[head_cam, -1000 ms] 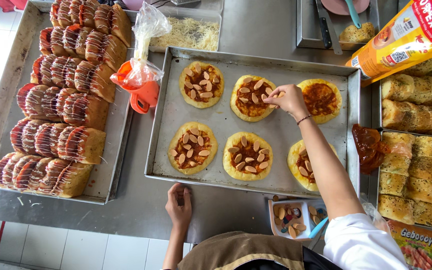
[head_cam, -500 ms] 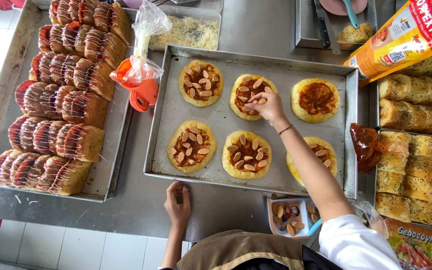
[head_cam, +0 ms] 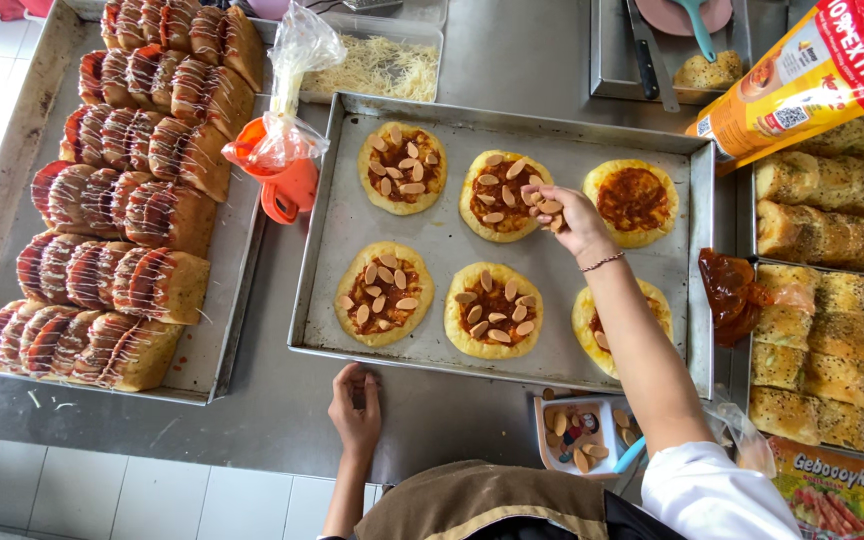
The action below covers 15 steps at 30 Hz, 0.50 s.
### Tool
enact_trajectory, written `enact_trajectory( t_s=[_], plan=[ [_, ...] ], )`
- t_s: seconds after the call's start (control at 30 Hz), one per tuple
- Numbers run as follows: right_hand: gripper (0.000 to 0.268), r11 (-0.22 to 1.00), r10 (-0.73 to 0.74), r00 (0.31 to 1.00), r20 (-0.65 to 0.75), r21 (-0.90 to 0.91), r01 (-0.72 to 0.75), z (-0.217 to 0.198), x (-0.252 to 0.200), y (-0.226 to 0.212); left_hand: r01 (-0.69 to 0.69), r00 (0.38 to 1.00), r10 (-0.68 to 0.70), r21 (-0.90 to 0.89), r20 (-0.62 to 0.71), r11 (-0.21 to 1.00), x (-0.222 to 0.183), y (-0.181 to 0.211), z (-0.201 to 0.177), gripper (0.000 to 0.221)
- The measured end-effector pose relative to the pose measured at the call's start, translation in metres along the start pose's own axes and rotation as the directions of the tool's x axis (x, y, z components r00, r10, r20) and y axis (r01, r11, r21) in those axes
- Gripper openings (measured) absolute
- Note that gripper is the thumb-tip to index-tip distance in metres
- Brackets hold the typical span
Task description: The person places small sliced pieces of food by hand onto prepared rounds of dough on a metal tray, working through multiple trays of pastries in a bakery.
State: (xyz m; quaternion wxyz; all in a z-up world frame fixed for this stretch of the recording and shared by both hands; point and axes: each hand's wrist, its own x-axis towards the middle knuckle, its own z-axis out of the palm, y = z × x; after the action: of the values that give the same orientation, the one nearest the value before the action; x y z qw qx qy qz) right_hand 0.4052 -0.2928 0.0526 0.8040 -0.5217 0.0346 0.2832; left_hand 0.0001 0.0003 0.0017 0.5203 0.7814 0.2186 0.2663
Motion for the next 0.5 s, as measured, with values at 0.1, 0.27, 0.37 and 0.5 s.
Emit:
enact_trajectory(
  t_s=[0.1,0.27,0.37,0.5],
  plan=[
    [0.021,0.992,-0.015,0.999,-0.038,-0.124,0.01,-0.004,-0.005,0.003,0.001,1.0,-0.001,-0.011,0.001,1.0,0.0,-0.001,0.0,0.031],
    [0.019,0.936,-0.069,0.993,-0.096,-0.351,0.031,0.004,-0.011,0.011,0.012,1.0,-0.012,-0.014,-0.005,1.0,0.0,-0.001,0.001,0.03],
    [0.02,0.887,-0.094,0.989,-0.114,-0.46,0.031,0.018,-0.011,0.015,-0.013,1.0,0.013,0.003,-0.006,1.0,0.001,-0.001,0.0,0.03],
    [0.018,0.398,-0.392,0.92,-0.034,-0.907,0.136,0.033,-0.011,0.022,-0.023,1.0,0.023,0.043,-0.006,0.999,0.003,0.002,-0.001,0.029]
  ],
)
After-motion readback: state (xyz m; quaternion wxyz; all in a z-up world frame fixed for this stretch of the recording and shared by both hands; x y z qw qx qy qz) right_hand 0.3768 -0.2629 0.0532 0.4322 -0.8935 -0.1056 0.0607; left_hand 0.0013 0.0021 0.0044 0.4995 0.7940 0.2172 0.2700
